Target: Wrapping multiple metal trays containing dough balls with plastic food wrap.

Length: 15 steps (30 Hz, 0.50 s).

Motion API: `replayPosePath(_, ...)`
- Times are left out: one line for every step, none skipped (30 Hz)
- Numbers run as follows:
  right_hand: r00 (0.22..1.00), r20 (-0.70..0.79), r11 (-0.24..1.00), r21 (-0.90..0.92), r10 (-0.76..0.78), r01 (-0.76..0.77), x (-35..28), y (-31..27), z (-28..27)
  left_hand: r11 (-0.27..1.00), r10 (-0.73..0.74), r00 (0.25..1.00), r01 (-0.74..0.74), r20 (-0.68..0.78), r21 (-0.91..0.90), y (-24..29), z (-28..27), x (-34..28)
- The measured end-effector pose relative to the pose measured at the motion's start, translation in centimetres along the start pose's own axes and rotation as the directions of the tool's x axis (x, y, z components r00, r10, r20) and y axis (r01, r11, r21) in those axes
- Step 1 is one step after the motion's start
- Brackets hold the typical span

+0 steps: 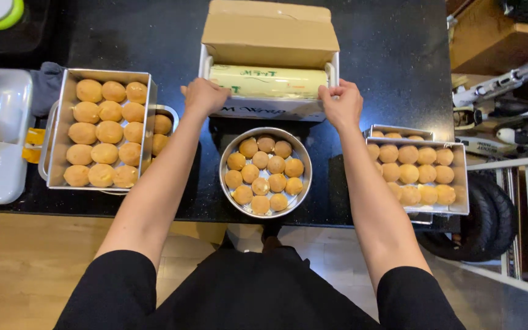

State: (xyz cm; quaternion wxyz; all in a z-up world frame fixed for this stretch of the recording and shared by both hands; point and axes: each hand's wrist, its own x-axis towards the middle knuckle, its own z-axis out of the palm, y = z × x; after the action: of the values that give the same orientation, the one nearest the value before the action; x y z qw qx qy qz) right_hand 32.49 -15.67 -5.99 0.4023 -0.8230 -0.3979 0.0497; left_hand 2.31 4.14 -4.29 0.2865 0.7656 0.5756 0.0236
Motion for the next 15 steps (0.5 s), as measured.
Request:
replayPosePath(0.999,0.032,1.000,0.012,0.013,-0.014,-0.3,-0.1,-0.1,0.999,-0.042,0.999,0.041,0.028,0.016,-0.1,0.1,0.3)
replayPosePath(0.999,0.032,1.000,0.012,0.016,-0.017,-0.2,0.2,0.2,0.999,-0.041,0.999,0.040,0.030,0.017,0.6,-0.2,-0.7)
replayPosePath(1.000,0.002,1.000,0.019,0.022,-0.022,-0.1,0.5,0.5,0.997,-0.064,0.993,0.059,-0.103,-0.052,1.3,-0.6,-1.7)
replayPosePath(0.999,-0.028,0.999,0.029,0.024,-0.024,0.2,0.5,0.9,0.990,-0.093,0.967,0.065,-0.237,-0.123,2.0,-1.2,-2.6)
replayPosePath(0.999,-0.029,0.999,0.032,0.024,-0.023,0.5,0.7,1.1,0.991,-0.092,0.966,0.064,-0.240,-0.121,1.6,-0.7,-2.0)
replayPosePath(0.994,-0.109,0.998,-0.053,-0.026,0.020,0.9,0.8,1.4,1.000,0.024,0.939,-0.026,-0.343,0.000,1.3,0.0,-1.5)
replayPosePath(0.979,-0.184,0.988,-0.141,-0.083,0.057,1.3,0.9,1.6,0.986,0.149,0.892,-0.102,-0.426,0.130,0.9,0.6,-1.0)
replayPosePath(0.979,-0.182,0.989,-0.137,-0.089,0.064,2.3,1.8,2.2,0.987,0.144,0.890,-0.097,-0.433,0.129,1.8,-0.3,-0.9)
replayPosePath(0.951,-0.307,0.997,-0.066,-0.047,0.028,3.4,2.7,2.8,0.997,0.066,0.914,-0.071,-0.400,0.003,2.7,-1.2,-0.7)
replayPosePath(0.906,-0.423,1.000,0.009,0.004,-0.001,4.2,3.8,3.4,0.992,-0.007,0.935,-0.039,-0.354,-0.124,3.6,-1.9,-0.7)
replayPosePath(0.908,-0.419,1.000,0.011,0.001,0.004,5.2,1.5,2.1,0.992,-0.013,0.934,-0.034,-0.358,-0.125,4.2,-2.8,0.5)
replayPosePath(0.947,-0.274,0.969,0.222,0.170,-0.110,6.0,-0.7,0.8,0.968,-0.040,0.939,-0.048,-0.342,-0.246,4.8,-3.5,1.5)
replayPosePath(0.949,-0.090,0.883,0.401,0.304,-0.244,6.8,-2.9,-0.6,0.930,-0.065,0.944,-0.060,-0.323,-0.363,5.3,-4.3,2.6)
replayPosePath(0.949,-0.087,0.883,0.400,0.304,-0.246,8.6,-2.4,-0.9,0.930,-0.068,0.944,-0.057,-0.322,-0.364,5.4,-4.5,4.4)
replayPosePath(0.972,-0.031,0.835,0.519,0.231,-0.182,10.5,-1.8,-1.2,0.787,0.029,0.936,-0.238,-0.351,-0.569,5.4,-4.7,6.2)
